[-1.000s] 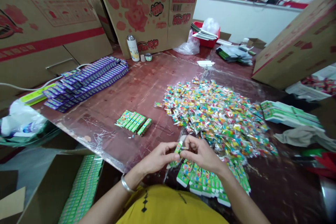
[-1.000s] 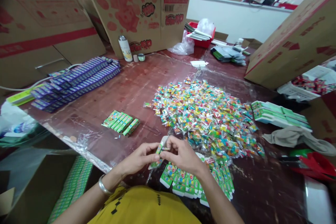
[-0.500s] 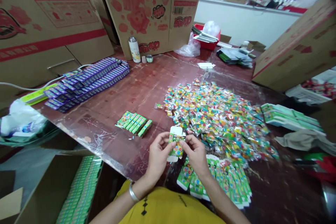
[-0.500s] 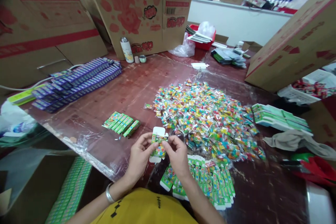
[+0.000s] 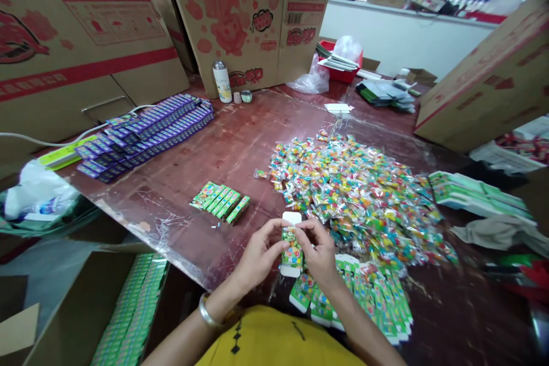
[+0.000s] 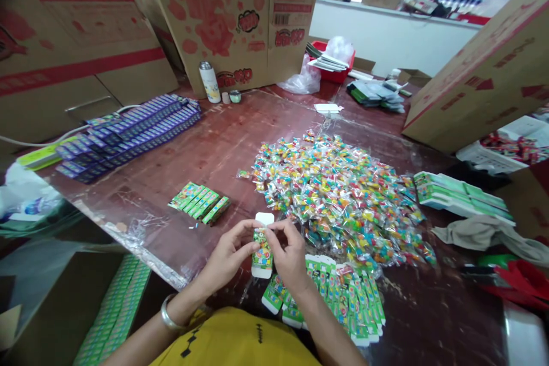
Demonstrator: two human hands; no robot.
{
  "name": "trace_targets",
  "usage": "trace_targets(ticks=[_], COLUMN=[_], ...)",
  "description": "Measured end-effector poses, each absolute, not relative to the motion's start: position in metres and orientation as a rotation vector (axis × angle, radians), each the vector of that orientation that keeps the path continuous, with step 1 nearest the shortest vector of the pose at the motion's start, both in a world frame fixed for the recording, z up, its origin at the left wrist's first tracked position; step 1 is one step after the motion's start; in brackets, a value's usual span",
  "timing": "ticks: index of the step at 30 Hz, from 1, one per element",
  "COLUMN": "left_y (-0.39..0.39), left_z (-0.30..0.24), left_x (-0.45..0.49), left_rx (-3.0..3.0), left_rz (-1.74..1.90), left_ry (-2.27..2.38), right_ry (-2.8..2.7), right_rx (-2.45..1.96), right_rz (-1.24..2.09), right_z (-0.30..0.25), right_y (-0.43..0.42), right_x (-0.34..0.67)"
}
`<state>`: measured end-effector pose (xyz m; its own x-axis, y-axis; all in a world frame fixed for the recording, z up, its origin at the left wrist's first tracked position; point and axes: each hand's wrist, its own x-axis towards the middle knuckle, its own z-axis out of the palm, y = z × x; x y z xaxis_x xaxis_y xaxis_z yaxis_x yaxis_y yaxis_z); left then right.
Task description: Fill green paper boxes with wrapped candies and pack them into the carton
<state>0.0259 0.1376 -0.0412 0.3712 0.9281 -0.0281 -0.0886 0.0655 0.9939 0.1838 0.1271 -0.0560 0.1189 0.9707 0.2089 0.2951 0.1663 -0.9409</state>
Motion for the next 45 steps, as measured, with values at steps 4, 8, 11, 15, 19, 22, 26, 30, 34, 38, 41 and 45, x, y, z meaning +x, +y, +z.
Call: trace_targets(ticks=[4, 8, 11, 15, 19, 22, 26, 30, 34, 38, 41, 45], left_y=[0.135, 0.135, 0.135, 0.133, 0.131, 0.131, 0.131, 0.135, 0.140, 0.144, 0.149, 0.155], left_z=[-0.041, -0.043, -0.043, -0.043, -0.043, -0.043, -0.042, -0.043, -0.046, -0.048, -0.047, -0.043], left_x=[0.029, 0.030, 0.030, 0.029, 0.027, 0.024, 0.022, 0.021, 0.020, 0.020, 0.017, 0.002], left_rx=[1.252, 1.123, 1.092, 1.125, 1.201, 1.251, 1.289, 1.256, 1.156, 1.149, 1.245, 1.309], left_rz=[0.967, 1.068, 1.062, 1.047, 1.016, 0.962, 0.914, 0.971, 1.060, 1.024, 0.910, 0.856], left_ry=[0.896, 0.894, 0.920, 0.960, 0.994, 0.968, 0.952, 0.958, 0.961, 0.980, 1.034, 1.135], right_ry=[-1.424, -1.233, -1.261, -1.295, -1.230, -1.222, -1.290, -1.512, -1.903, -2.119, -2.207, -2.152], right_rx=[-1.301, -1.225, -1.188, -1.194, -1.299, -1.316, -1.330, -1.307, -1.279, -1.340, -1.320, -1.429], right_rz=[0.805, 0.920, 0.975, 1.117, 1.262, 1.298, 1.261, 1.072, 0.977, 0.761, 0.798, 0.753], right_z=[-0.050, -0.048, -0.046, -0.040, -0.037, -0.036, -0.034, -0.028, -0.023, -0.021, -0.018, -0.020], right_y=[0.132, 0.133, 0.135, 0.140, 0.145, 0.150, 0.151, 0.143, 0.133, 0.129, 0.129, 0.146], right_x=[0.185, 0.181, 0.181, 0.187, 0.194, 0.199, 0.201, 0.199, 0.200, 0.197, 0.197, 0.222])
